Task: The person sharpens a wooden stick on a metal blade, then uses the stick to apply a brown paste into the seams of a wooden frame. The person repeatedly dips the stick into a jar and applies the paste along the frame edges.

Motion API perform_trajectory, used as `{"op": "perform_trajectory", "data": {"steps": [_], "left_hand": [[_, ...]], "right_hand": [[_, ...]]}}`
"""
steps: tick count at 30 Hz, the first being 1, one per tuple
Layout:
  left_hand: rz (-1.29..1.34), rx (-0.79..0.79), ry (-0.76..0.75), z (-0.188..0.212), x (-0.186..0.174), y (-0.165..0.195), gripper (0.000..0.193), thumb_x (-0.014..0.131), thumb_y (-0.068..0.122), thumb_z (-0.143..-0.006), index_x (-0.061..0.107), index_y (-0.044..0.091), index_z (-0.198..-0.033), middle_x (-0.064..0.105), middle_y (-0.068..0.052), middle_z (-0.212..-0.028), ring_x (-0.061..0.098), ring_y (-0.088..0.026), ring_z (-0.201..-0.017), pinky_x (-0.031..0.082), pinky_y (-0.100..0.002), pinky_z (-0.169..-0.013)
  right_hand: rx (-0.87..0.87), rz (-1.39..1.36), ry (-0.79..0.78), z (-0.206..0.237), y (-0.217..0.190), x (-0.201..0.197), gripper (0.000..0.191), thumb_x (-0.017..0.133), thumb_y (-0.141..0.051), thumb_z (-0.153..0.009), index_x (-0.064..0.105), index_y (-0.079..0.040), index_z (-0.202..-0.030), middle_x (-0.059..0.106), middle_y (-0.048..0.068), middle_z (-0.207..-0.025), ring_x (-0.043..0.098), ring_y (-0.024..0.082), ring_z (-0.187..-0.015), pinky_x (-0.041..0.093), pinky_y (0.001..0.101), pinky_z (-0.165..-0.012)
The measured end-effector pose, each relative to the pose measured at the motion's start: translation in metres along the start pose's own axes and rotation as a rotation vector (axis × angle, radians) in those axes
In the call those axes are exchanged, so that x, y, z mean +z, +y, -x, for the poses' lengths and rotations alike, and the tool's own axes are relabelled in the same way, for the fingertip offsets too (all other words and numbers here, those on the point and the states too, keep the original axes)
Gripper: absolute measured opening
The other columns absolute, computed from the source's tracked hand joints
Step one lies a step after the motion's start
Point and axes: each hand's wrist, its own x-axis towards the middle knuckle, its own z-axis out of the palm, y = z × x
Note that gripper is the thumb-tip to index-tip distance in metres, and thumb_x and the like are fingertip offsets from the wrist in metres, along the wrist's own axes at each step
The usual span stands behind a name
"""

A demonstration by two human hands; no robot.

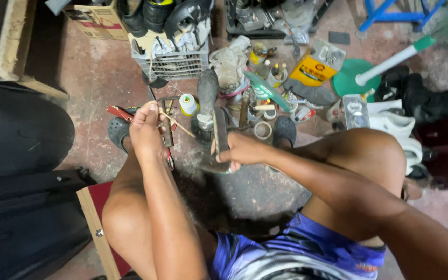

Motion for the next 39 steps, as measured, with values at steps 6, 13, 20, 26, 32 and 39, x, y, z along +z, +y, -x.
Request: {"op": "perform_trajectory", "data": {"steps": [6,13,20,26,32,39], "left_hand": [[0.209,0.006,-0.137,0.022,0.001,0.026,0.018,0.061,0.015,-0.105,0.067,0.003,-0.118,0.07,-0.004,-0.095,0.064,-0.01,-0.08,0.049,-0.024,-0.065],[0.175,-0.006,-0.244,0.053,0.03,0.048,0.02,0.059,0.011,-0.105,0.067,0.0,-0.121,0.07,-0.005,-0.1,0.066,-0.01,-0.086,0.053,-0.024,-0.073],[-0.014,0.036,-0.223,0.079,0.052,0.045,0.016,0.066,0.009,-0.101,0.07,0.0,-0.113,0.072,-0.005,-0.093,0.069,-0.011,-0.083,0.058,-0.023,-0.075],[-0.021,0.057,-0.158,0.078,0.057,0.05,0.016,0.068,0.011,-0.099,0.07,0.0,-0.111,0.073,-0.005,-0.092,0.069,-0.011,-0.081,0.057,-0.024,-0.072],[-0.254,0.085,-0.296,0.089,0.071,0.052,0.015,0.068,0.011,-0.1,0.073,0.003,-0.112,0.072,-0.002,-0.09,0.063,-0.007,-0.078,0.053,-0.021,-0.072],[-0.117,0.094,-0.34,0.093,0.078,0.058,0.012,0.052,0.018,-0.107,0.057,0.008,-0.102,0.068,-0.001,-0.091,0.06,-0.006,-0.077,0.046,-0.02,-0.064]], "right_hand": [[0.015,0.039,-0.002,0.014,-0.013,-0.033,0.03,0.054,-0.029,-0.098,0.074,-0.01,-0.11,0.069,0.005,-0.078,0.065,0.012,-0.063,0.055,0.0299,-0.058],[-0.451,-0.196,0.158,0.037,-0.048,-0.058,0.039,0.054,-0.037,-0.104,0.071,-0.003,-0.096,0.074,0.003,-0.101,0.068,0.016,-0.097,0.049,0.034,-0.095],[-0.3,-0.129,0.181,0.042,-0.063,-0.039,0.026,0.072,-0.029,-0.095,0.072,-0.004,-0.096,0.066,0.0,-0.076,0.058,0.006,-0.069,0.046,0.0247,-0.06],[-0.334,-0.142,0.204,0.04,-0.068,-0.038,0.023,0.078,-0.025,-0.09,0.071,-0.004,-0.094,0.066,-0.002,-0.074,0.058,0.004,-0.067,0.045,0.0225,-0.058],[-0.307,-0.271,0.257,0.039,-0.069,-0.036,0.017,0.077,-0.019,-0.09,0.069,-0.004,-0.093,0.059,-0.005,-0.073,0.051,0.003,-0.064,0.038,0.0223,-0.054],[-0.337,-0.042,0.349,0.035,-0.07,-0.051,0.037,0.047,-0.029,-0.107,0.074,-0.006,-0.094,0.061,-0.002,-0.074,0.058,0.009,-0.073,0.047,0.0248,-0.072]]}}
